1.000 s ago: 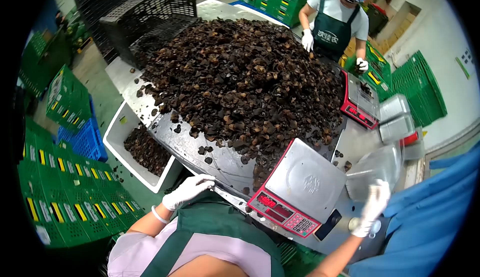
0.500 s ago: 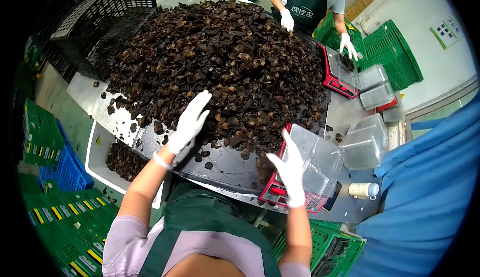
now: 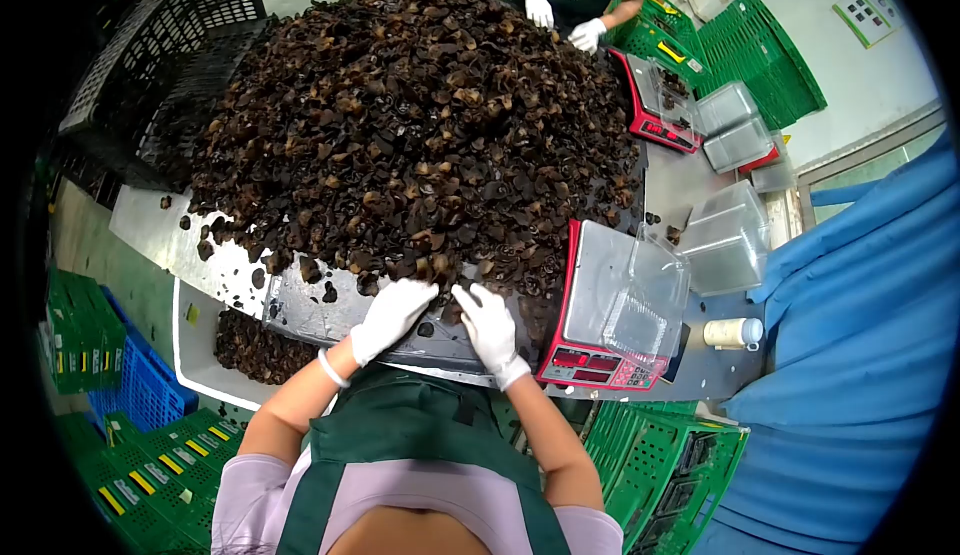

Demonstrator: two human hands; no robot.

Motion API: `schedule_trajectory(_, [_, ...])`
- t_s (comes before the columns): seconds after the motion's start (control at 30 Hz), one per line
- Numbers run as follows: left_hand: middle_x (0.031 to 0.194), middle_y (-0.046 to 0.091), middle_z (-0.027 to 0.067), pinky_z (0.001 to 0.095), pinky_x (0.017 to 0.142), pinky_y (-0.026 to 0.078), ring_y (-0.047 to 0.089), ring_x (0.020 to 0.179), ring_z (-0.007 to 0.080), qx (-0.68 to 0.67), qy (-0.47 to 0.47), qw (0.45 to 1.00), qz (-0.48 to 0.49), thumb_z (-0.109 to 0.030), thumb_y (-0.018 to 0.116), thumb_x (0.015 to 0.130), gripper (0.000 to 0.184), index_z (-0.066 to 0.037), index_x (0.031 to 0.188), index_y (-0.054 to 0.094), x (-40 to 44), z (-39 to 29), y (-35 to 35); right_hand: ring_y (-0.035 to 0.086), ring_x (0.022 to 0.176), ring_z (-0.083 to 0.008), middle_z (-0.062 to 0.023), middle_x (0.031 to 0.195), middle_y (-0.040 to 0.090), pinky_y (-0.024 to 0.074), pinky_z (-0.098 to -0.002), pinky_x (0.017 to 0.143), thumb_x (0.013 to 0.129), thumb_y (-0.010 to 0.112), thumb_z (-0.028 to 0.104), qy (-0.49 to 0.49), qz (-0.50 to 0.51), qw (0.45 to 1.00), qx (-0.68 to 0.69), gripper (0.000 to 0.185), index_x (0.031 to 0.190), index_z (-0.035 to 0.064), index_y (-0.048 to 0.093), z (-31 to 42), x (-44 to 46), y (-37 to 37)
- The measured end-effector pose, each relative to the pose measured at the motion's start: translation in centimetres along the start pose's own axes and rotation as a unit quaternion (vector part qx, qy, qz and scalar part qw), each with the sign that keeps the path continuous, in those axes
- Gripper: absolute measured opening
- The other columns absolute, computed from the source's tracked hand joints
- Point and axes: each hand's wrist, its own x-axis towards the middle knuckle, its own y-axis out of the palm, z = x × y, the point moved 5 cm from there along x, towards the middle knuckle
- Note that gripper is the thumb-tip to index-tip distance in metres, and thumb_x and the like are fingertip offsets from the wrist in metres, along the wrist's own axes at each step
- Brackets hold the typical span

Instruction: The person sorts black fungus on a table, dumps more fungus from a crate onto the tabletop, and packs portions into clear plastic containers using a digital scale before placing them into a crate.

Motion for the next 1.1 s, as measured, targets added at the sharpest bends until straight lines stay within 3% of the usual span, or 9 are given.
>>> schedule_trajectory(0.17, [0.102,0.065,0.0095,0.0358,0.078,0.049,0.060,0.090,0.0279,-0.048,-0.021,0.999,-0.013,-0.014,0.069,0.077,0.030,-0.007,0.106,0.064,-4.8,-1.4,-2.8,0.058,0.094,-0.0267,-0.0080,0.116,0.058,0.0504,-0.0349,0.080,0.070,0.070,0.006,0.015,0.084,0.996,-0.019,0.054,0.121,0.0231,0.062,0.7,-4.3,-0.7])
schedule_trajectory(0.27, [0.112,0.062,0.0137,0.0396,0.090,0.047,0.058,0.104,0.0319,-0.031,-0.074,0.993,-0.087,-0.015,0.071,0.077,0.033,-0.003,0.107,0.064,-4.6,-1.0,-4.4,0.058,0.099,-0.0277,-0.0103,0.120,0.058,0.0499,-0.0356,0.085,0.064,0.074,0.003,0.028,0.030,0.999,-0.011,0.063,0.123,0.0208,0.061,-0.6,-3.1,-2.0])
schedule_trajectory(0.37, [0.129,0.054,0.0160,0.0399,0.100,0.041,0.048,0.123,0.0344,-0.058,-0.067,0.994,-0.059,-0.020,0.070,0.078,0.049,-0.004,0.123,0.056,-1.8,-1.3,-3.1,0.042,0.124,-0.0405,-0.0186,0.141,0.041,0.0387,-0.0449,0.102,0.066,0.078,0.029,0.046,-0.013,0.999,-0.012,0.073,0.133,0.0181,0.052,-2.0,0.7,-3.3])
schedule_trajectory(0.43, [0.136,0.048,0.0163,0.0418,0.105,0.036,0.039,0.131,0.0351,-0.048,-0.059,0.997,-0.015,-0.024,0.070,0.079,0.057,-0.005,0.129,0.052,0.3,-2.1,-1.9,0.020,0.137,-0.0433,-0.0165,0.151,0.026,0.0257,-0.0512,0.108,0.068,0.075,0.047,0.084,0.021,0.996,-0.001,0.083,0.141,0.0238,0.042,-3.5,2.5,-2.0])
schedule_trajectory(0.47, [0.138,0.046,0.0154,0.0447,0.107,0.032,0.037,0.132,0.0344,-0.021,-0.053,0.998,0.008,-0.027,0.071,0.078,0.056,-0.006,0.127,0.053,0.4,-1.8,-0.6,0.019,0.137,-0.0452,-0.0167,0.152,0.023,0.0262,-0.0534,0.106,0.066,0.074,0.051,0.081,0.034,0.996,-0.027,0.085,0.140,0.0229,0.043,-3.8,2.8,-1.2])
schedule_trajectory(0.6, [0.136,0.049,0.0127,0.0471,0.106,0.031,0.040,0.129,0.0321,0.016,-0.040,0.998,0.056,-0.027,0.071,0.077,0.048,-0.010,0.120,0.059,-2.7,-1.5,-0.3,0.032,0.132,-0.0405,-0.0123,0.140,0.043,0.0290,-0.0531,0.104,0.079,0.066,0.041,-0.018,0.038,0.999,-0.003,0.052,0.126,0.0206,0.058,-1.9,-1.2,0.4])
schedule_trajectory(0.73, [0.136,0.049,0.0109,0.0481,0.107,0.030,0.039,0.131,0.0317,-0.013,-0.054,0.996,0.070,-0.023,0.067,0.080,0.033,-0.010,0.110,0.066,-6.3,-1.6,-1.8,0.040,0.124,-0.0355,-0.0105,0.135,0.047,0.0327,-0.0496,0.102,0.080,0.066,0.036,0.000,0.092,0.996,-0.001,0.047,0.123,0.0201,0.060,-2.0,-5.6,0.0])
schedule_trajectory(0.9, [0.102,0.065,0.0101,0.0413,0.085,0.047,0.058,0.100,0.0311,-0.068,-0.102,0.990,-0.076,-0.013,0.069,0.077,0.024,-0.006,0.100,0.067,-3.6,-0.5,-2.7,0.047,0.118,-0.0341,-0.0113,0.129,0.053,0.0405,-0.0420,0.098,0.077,0.071,0.020,0.027,0.031,0.993,0.112,0.031,0.107,0.0143,0.069,-3.6,-6.3,-2.2])
schedule_trajectory(1.1, [0.089,0.056,0.0071,0.0366,0.078,0.041,0.053,0.090,0.0266,0.129,-0.103,0.981,0.098,-0.014,0.067,0.074,0.020,-0.010,0.092,0.060,-0.7,-0.4,0.6,0.062,0.101,-0.0249,-0.0130,0.105,0.065,0.0475,-0.0323,0.089,0.083,0.063,0.001,0.167,-0.089,0.950,0.249,0.017,0.100,0.0027,0.067,-5.3,-4.6,-5.0])
